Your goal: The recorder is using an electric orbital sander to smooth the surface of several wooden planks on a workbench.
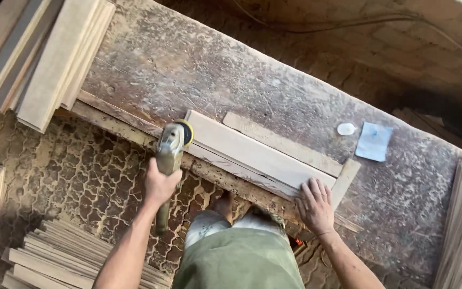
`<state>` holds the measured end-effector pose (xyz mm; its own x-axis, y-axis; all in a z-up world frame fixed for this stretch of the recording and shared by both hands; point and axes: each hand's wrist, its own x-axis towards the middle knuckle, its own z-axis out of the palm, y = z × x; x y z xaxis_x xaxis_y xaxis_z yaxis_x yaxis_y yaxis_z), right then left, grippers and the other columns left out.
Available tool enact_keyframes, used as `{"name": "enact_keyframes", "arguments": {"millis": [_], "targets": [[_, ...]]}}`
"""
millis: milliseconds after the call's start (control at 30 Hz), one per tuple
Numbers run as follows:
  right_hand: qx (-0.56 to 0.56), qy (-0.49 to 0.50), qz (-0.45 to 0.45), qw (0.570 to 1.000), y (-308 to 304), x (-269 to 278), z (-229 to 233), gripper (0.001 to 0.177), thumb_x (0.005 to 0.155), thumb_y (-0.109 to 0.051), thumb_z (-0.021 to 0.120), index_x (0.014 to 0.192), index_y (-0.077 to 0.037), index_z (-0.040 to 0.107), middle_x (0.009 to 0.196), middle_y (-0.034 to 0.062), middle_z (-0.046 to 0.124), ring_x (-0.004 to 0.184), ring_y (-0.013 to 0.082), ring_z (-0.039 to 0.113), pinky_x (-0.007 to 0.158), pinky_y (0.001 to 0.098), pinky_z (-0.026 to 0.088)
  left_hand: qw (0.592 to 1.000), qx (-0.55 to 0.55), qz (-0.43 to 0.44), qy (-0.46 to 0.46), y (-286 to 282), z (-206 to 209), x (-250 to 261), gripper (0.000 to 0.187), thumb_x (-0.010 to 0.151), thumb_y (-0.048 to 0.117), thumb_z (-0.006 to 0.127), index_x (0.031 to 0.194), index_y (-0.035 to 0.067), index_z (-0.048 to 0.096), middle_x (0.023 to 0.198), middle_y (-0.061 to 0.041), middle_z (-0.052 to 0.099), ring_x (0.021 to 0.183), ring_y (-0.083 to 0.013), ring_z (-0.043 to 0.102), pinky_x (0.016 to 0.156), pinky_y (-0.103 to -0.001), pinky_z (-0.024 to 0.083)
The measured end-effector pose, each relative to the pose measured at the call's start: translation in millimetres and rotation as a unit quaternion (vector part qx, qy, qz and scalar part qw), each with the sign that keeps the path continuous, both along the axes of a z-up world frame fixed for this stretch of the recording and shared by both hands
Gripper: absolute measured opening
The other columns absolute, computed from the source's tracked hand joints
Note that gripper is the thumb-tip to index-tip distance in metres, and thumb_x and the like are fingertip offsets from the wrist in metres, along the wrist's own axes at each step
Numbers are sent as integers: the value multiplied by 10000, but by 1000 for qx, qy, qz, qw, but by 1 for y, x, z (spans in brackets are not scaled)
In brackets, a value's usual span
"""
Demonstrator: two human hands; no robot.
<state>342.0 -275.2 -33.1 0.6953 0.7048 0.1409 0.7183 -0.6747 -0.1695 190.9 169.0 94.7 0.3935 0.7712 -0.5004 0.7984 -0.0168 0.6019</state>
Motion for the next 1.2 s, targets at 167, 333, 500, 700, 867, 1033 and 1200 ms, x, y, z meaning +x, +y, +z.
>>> {"name": "enact_keyframes", "arguments": {"millis": [167, 333, 500, 700, 867, 1033, 1200], "targets": [[19, -10, -41, 999, -30, -5, 0, 544, 816, -351, 745, 1319, -155, 670, 1449, 143, 613, 1365, 316, 572, 1138, 483, 444, 985, 61, -86, 136, 3, -11, 40, 729, 693, 402, 747, 1310, 74, 539, 1114, -264, 691, 1093, -445, 673, 873, -570, 521], [112, 54, -65, 990, -33, -3, 4, 453, 814, -234, 784, 1253, -139, 720, 1393, 184, 646, 1294, 377, 607, 1065, 492, 499, 966, 44, -140, 211, -51, -1, 57, 896, 675, 431, 709, 1439, 86, 392, 1229, -283, 674, 1168, -445, 651, 965, -559, 524], [236, 191, -188, 934, -57, -6, -15, 301, 882, -293, 764, 1165, -189, 769, 1228, 32, 744, 1180, 217, 697, 1028, 340, 545, 937, 38, -268, 221, -160, 18, 78, 763, 683, 310, 692, 1336, 29, 416, 1033, -329, 726, 1024, -503, 715, 884, -609, 560], [222, 117, -375, 892, -96, -17, -4, 165, 951, -321, 734, 1082, -244, 796, 933, -23, 776, 900, 152, 742, 819, 306, 582, 853, 5, -469, 228, -256, -15, 95, 761, 761, 407, 750, 1341, 42, 419, 1141, -256, 697, 1043, -456, 721, 883, -563, 582], [194, 42, -316, 928, -101, -22, 21, 158, 888, -323, 779, 1023, -244, 806, 937, -38, 769, 907, 176, 737, 842, 329, 586, 808, 9, -563, 175, -305, -27, 111, 783, 781, 388, 737, 1377, -1, 410, 1108, -243, 665, 1023, -460, 707, 840, -575, 583], [160, 0, -187, 969, -83, -32, -6, 616, 836, -431, 759, 1367, -139, 647, 1419, 186, 582, 1318, 397, 559, 1048, 493, 469, 822, 10, -545, 164, -250, -23, 100, 668, 792, 376, 709, 1269, 9, 421, 1076, -254, 644, 1014, -490, 687, 842, -599, 560], [-9, 128, -193, 973, -64, -41, -13, 873, 846, -616, 580, 1563, -140, 436, 1655, 347, 233, 1526, 509, 239, 1234, 639, 120, 910, -54, -314, 266, -130, 49, 107, 773, 852, 241, 711, 1449, 50, 259, 1080, -152, 598, 827, -247, 667, 697, -341, 625]]}}
